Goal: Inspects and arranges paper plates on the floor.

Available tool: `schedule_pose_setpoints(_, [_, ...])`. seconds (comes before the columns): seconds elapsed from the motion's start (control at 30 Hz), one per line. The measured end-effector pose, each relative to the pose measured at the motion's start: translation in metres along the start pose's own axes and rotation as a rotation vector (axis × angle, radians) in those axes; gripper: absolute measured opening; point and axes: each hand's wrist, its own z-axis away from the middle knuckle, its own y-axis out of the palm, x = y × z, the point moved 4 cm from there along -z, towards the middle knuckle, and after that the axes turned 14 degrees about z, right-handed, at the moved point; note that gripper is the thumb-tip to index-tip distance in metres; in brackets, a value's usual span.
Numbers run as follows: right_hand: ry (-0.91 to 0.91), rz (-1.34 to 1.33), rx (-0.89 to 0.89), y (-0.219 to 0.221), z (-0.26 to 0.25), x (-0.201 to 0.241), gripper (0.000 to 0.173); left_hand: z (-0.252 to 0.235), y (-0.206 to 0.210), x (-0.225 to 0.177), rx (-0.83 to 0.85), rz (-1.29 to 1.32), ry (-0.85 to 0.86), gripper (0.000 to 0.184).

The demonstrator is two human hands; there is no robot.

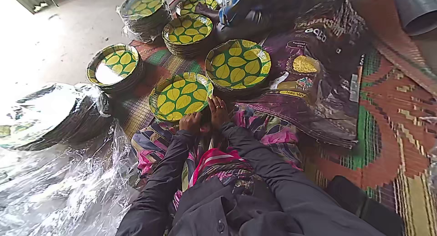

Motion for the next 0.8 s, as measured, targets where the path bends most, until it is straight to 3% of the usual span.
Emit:
schedule_pose_setpoints(0.07, [0.07, -0.001, 0.033, 0.005, 0.001, -0.005, 0.062, 0.0, -0.003, 0.0, 0.019, 0.002, -0.009, 0.011])
schedule_pose_setpoints(0.1, [0.103, 0.006, 0.074, 0.008, 0.002, -0.009, 0.067, -0.004, -0.003, 0.003, 0.128, 0.011, -0.097, 0.016])
schedule_pose_setpoints(0.17, [0.18, 0.017, 0.209, 0.01, 0.002, -0.012, 0.075, -0.012, 0.006, 0.016, 0.358, 0.043, -0.268, 0.044])
schedule_pose_setpoints(0.23, [0.237, 0.002, 0.279, 0.009, 0.001, -0.014, 0.076, -0.015, 0.016, 0.028, 0.476, 0.073, -0.383, 0.067])
schedule_pose_setpoints(0.3, [0.265, -0.011, 0.317, 0.007, 0.002, -0.015, 0.074, -0.017, 0.016, 0.027, 0.536, 0.061, -0.459, 0.056])
schedule_pose_setpoints(0.37, [0.285, -0.014, 0.353, 0.005, 0.002, -0.015, 0.071, -0.017, 0.01, 0.03, 0.454, 0.117, -0.492, 0.045])
schedule_pose_setpoints(0.43, [0.311, -0.013, 0.438, 0.002, 0.002, -0.014, 0.071, -0.014, -0.001, 0.041, 0.255, 0.281, -0.486, 0.038])
schedule_pose_setpoints(0.57, [0.33, -0.057, 0.523, -0.005, 0.001, -0.013, 0.089, -0.008, -0.02, 0.066, -0.025, 0.392, -0.497, 0.038])
schedule_pose_setpoints(0.67, [0.332, -0.081, 0.564, -0.007, 0.001, -0.012, 0.084, -0.009, -0.027, 0.059, 0.039, 0.271, -0.572, 0.038])
schedule_pose_setpoints(0.8, [0.316, -0.043, 0.604, -0.008, 0.001, -0.01, 0.073, -0.014, -0.02, 0.054, 0.156, 0.204, -0.515, 0.042])
